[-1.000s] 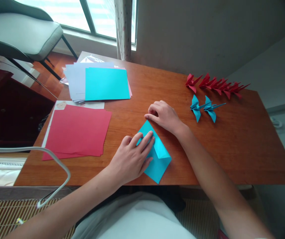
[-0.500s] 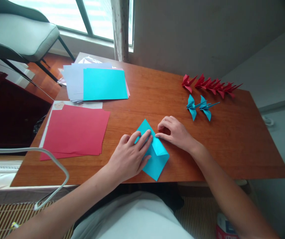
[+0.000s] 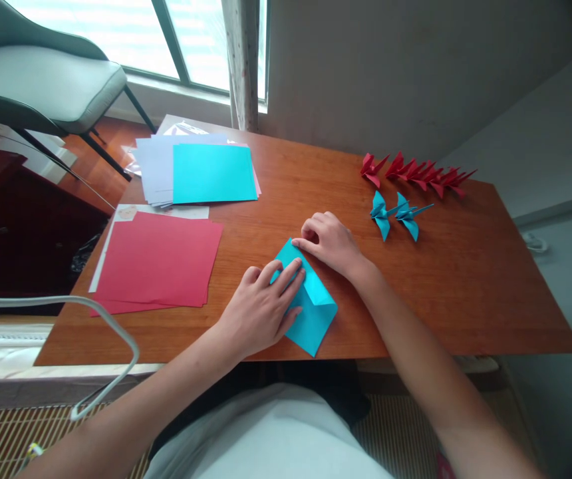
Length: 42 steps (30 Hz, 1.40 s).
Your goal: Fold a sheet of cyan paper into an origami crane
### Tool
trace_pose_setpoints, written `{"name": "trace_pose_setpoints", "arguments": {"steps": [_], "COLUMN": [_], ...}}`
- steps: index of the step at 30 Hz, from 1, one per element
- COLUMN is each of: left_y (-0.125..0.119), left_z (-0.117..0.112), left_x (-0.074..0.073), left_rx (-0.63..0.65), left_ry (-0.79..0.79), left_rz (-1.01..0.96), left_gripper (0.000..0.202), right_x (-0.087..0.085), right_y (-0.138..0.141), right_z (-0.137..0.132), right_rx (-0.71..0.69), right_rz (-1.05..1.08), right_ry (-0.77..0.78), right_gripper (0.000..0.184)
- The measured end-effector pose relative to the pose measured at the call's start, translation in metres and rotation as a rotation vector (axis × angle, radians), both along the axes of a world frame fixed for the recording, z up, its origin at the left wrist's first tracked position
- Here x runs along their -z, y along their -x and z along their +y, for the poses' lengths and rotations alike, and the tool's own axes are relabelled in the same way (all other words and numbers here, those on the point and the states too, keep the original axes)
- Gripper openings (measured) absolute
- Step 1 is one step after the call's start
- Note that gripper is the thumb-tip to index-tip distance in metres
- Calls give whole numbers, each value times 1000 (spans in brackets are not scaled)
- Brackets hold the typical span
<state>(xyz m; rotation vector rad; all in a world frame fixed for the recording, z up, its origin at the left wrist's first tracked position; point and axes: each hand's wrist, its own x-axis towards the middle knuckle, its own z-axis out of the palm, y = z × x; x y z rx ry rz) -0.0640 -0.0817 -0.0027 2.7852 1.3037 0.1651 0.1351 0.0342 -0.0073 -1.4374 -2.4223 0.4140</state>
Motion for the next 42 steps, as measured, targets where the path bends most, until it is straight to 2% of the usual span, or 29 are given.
{"name": "trace_pose_setpoints", "arguments": {"steps": [5,9,11,14,16,19,22,26,28,31,33,34,39,42], "left_y": [1,1,2,4,7,10,11,12,12,12,12,12,11,8], "left_z": [1,0,-1,-2,-1,2,5,6,5,5,6,6,10,11], "left_x": [0,1,2,2,3,5,7,9,9,9,8,7,5,6], "left_rx": [-4,-24,-30,-24,-50,-185,-306,-329,-326,-329,-337,-344,-389,-427], "left_ry": [20,17,11,0,-14,-52,-78,-85,-88,-87,-85,-83,-57,13], "left_rz": [-17,-54,-76,-135,-202,-259,-230,-194,-185,-181,-190,-199,-330,-448], "left_gripper": [56,56,57,56,56,55,54,50,49,48,47,47,44,37], "right_x": [4,2,-7,-29,-41,-46,-36,-15,-6,5,11,14,17,16], "right_y": [16,19,14,2,-5,-12,-15,-14,-11,-5,-1,0,3,2], "right_z": [22,20,9,-19,-41,-66,-77,-81,-83,-88,-92,-94,-103,-108], "right_rx": [77,127,99,95,139,200,296,373,287,11,-129,-155,-84,-39], "right_rz": [-42,11,137,267,172,-29,-124,-225,-230,-141,-90,-80,-78,-55], "right_ry": [-41,-34,65,253,301,243,187,-34,-198,-349,-367,-359,-277,-235], "right_gripper": [31,25,24,39,43,36,28,31,32,33,33,33,34,35]}}
